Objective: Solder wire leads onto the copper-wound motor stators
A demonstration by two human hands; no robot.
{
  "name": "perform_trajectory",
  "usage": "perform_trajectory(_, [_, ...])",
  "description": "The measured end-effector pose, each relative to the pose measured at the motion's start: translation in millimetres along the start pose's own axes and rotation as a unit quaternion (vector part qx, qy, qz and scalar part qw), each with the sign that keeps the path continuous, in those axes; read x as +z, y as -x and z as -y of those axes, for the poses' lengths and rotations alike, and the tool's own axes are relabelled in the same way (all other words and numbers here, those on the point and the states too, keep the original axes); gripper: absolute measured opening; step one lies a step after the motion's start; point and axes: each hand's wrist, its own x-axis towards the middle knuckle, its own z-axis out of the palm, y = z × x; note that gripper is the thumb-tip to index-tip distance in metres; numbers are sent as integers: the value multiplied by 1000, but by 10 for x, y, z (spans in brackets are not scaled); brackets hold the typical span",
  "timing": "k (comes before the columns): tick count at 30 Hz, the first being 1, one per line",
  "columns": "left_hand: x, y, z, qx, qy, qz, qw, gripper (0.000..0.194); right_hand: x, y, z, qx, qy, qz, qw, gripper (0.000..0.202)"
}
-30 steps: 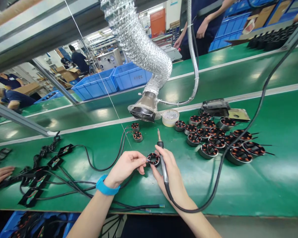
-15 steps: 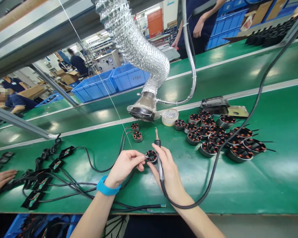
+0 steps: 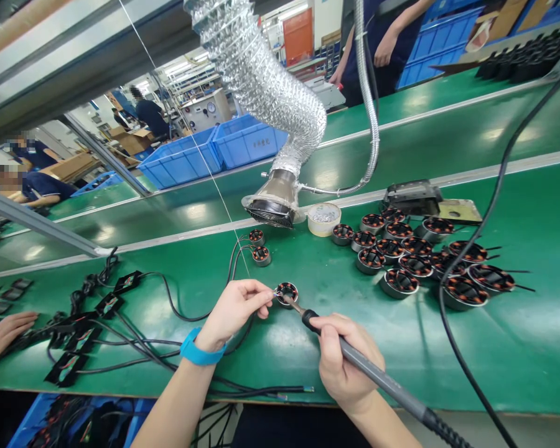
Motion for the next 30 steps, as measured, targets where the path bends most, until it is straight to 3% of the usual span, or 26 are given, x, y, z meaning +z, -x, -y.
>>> perform_trajectory(30, [18,-1,34,16,-30,-18,999,26,21,-48,90,11,-8,30,999,16])
